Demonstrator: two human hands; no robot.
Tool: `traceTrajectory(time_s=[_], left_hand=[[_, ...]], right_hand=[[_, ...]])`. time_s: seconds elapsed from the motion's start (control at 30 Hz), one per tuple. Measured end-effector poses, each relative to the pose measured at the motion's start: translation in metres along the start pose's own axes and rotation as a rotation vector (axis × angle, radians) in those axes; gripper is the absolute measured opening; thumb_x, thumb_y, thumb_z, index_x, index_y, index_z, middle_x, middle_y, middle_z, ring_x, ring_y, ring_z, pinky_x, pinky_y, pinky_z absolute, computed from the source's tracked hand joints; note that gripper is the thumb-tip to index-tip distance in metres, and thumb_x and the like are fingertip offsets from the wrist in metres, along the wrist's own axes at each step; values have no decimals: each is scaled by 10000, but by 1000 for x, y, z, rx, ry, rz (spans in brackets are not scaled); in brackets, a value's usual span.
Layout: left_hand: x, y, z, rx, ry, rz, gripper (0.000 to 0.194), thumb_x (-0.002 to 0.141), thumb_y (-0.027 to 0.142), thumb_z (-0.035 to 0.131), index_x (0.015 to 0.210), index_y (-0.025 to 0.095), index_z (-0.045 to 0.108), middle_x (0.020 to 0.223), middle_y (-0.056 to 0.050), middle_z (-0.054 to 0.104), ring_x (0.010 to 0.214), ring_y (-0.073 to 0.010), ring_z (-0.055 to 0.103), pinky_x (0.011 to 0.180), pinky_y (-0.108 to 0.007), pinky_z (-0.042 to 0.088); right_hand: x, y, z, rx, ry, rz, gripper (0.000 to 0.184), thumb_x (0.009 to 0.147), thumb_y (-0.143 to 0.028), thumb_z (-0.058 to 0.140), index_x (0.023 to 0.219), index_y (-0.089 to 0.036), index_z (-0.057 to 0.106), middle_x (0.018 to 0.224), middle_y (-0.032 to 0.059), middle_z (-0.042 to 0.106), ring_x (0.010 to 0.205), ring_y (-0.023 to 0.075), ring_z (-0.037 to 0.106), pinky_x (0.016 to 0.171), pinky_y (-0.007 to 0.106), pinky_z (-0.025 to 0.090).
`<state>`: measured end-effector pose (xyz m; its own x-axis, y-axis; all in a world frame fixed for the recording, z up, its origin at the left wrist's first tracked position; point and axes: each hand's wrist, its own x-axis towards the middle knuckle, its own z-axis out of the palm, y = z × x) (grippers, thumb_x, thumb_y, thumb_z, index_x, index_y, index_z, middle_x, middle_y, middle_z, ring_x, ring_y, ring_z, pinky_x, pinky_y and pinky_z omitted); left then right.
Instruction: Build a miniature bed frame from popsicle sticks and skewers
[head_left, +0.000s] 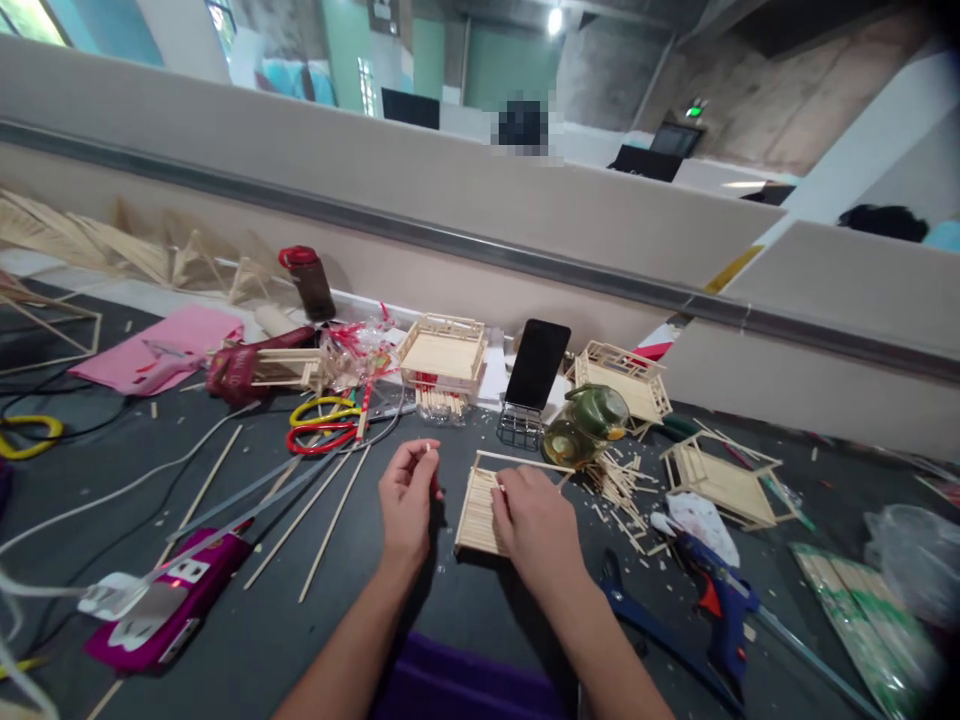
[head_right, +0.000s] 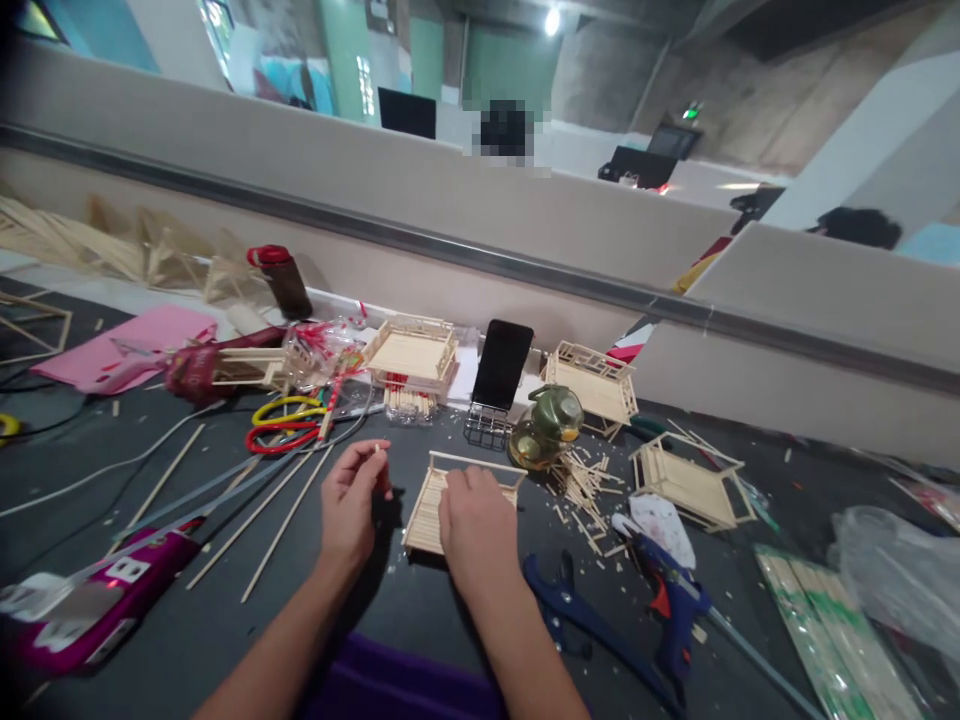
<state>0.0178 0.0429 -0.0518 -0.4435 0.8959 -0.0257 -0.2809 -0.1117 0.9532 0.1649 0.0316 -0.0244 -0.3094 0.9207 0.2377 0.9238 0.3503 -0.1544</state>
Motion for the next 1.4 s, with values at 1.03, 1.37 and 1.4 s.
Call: traceTrajectory(time_s=[1.03, 1.37, 1.4], left_hand=[[-71, 32, -17, -149, -585, -671, 255, 790, 388, 675, 840, 144, 623, 708, -43, 648, 570, -145, 622, 476, -235, 500], [-79, 25, -37, -145, -588, -829, 335, 622, 229, 856, 888, 83, 715, 702, -64, 700, 573, -105, 648, 542, -183, 535], [-78, 25, -37, -153, -548, -812, 345, 630, 219, 854, 917, 85, 719, 707, -57, 698, 576, -97, 645, 551, -177, 538]], right_hand=[[-63, 3, -40, 249, 70, -342, 229, 989, -219, 386, 1057, -201, 604, 972, 74, 611, 834, 154, 591, 691, 227, 423], [-65, 10, -38, 429, 49, -265, 253, 964, -175, 423, 946, -205, 673, 877, 43, 638, 780, 123, 593, 686, 191, 429], [-58, 13, -37, 412, 63, -155, 235, 956, -183, 447, 934, -205, 679, 883, 43, 636, 807, 130, 596, 714, 197, 431]])
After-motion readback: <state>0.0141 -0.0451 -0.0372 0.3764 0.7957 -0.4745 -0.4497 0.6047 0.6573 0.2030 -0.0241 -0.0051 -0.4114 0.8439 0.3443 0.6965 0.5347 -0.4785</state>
